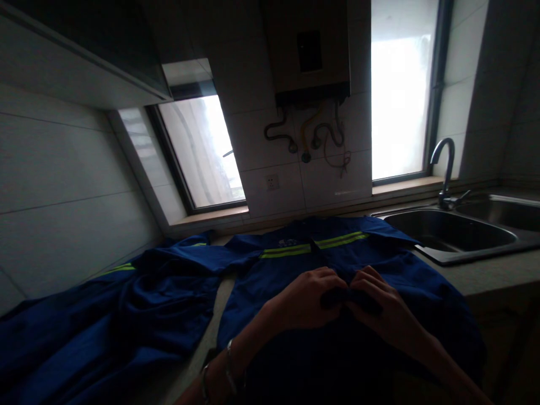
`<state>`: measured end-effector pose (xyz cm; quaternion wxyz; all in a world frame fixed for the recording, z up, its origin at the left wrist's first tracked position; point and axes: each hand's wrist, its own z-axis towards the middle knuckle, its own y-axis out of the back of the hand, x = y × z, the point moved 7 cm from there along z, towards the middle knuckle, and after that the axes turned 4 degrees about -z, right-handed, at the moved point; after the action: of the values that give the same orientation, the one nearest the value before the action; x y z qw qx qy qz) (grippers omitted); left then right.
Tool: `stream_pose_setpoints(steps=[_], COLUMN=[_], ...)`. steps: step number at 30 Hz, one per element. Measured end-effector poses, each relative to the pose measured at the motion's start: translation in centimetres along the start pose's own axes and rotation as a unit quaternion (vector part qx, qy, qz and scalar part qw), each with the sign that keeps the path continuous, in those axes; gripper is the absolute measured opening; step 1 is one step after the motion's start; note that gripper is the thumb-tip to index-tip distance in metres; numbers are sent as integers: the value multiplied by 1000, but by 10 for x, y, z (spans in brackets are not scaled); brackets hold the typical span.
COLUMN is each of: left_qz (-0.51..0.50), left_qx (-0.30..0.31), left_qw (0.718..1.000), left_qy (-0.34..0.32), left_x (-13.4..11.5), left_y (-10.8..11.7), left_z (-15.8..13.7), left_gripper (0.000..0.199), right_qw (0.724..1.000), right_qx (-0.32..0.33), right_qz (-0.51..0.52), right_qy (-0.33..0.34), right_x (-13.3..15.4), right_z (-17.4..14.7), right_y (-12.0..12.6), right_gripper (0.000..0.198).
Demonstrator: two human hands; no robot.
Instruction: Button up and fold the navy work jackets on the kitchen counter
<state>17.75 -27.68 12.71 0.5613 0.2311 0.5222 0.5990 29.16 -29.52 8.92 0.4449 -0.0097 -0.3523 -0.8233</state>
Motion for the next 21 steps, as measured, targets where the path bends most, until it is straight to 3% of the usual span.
stream_pose_setpoints(steps=[11, 17, 21], left_qz=[-233, -332, -337], left_qx=[21, -41, -124], left_qw=[969, 934, 924], left_qy=[73, 128, 133], left_x=[24, 40, 45], left_y=[-1, -10, -8], left_z=[-2, 1, 1], left_gripper=[25, 22, 18], right_qw=[996, 998, 993], right_qx=[77, 45, -36], right_qz=[-1, -44, -113], right_qy=[34, 30, -20], right_x=[-1, -7, -9], right_z=[5, 7, 4], right_y=[3, 6, 12], right_gripper=[14, 12, 19])
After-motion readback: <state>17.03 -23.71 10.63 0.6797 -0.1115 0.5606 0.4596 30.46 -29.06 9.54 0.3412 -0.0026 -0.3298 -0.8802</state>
